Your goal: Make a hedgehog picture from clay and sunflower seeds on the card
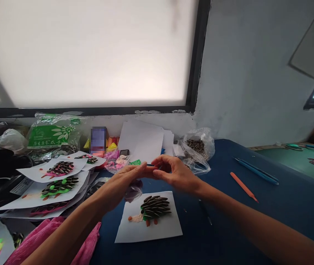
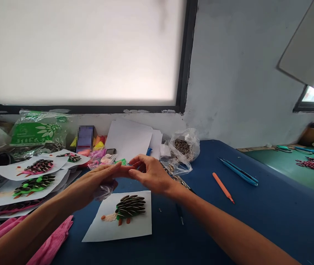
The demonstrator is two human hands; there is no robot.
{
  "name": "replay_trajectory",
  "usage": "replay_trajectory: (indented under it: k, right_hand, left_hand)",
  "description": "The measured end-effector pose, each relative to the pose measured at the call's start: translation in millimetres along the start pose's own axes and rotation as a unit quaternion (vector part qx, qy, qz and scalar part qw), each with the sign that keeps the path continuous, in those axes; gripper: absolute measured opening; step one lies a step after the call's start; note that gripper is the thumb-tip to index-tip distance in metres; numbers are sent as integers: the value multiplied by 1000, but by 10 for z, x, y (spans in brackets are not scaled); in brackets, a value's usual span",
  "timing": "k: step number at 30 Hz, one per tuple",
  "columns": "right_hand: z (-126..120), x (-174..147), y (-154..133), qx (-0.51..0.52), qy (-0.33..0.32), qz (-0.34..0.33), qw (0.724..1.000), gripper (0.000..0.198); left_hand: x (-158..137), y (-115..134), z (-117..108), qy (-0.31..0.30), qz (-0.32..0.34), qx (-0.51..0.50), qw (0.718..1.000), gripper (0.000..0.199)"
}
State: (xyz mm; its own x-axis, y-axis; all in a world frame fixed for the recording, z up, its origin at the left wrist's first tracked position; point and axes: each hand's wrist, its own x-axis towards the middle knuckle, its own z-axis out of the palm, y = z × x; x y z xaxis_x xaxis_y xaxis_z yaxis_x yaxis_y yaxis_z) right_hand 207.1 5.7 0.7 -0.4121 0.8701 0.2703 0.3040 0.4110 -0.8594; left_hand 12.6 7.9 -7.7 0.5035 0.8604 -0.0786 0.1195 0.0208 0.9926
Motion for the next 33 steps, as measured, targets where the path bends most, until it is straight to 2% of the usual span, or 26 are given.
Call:
replay_trajectory:
  k: [2,6,12,15,22,26,33]
  right_hand:
    - [-1,-10,-21,-9,-17,-9,1000,21]
    - [36,-26,-60,-24,-30,-25,999,24]
    - [-14,-31,-96,-36,-36,-17,999,29]
    - [-36,-34,-90,-35,-23,-15,999,25]
    - [47,-52,-66,-17,-14,-26,999,12]
    - [81,-63,-50,-21,-6,-26,999,13]
    - [81,-80,-57,-49,21,-56,997,10]
  left_hand:
    - [7,19,0,10,0,-17,1000,56]
    - [51,16,26,-8,-10,-14,1000,48]
    - [90,-50,-35,34,9,-49,998,38]
    - [94,-88,-86,45,14,-68,997,34]
    - [115,-148,-118,33,15,-83,996,36]
    - [112,-132,-94,9,18,-79,997,33]
    - [98,-93,-44,-22,4,-70,997,41]
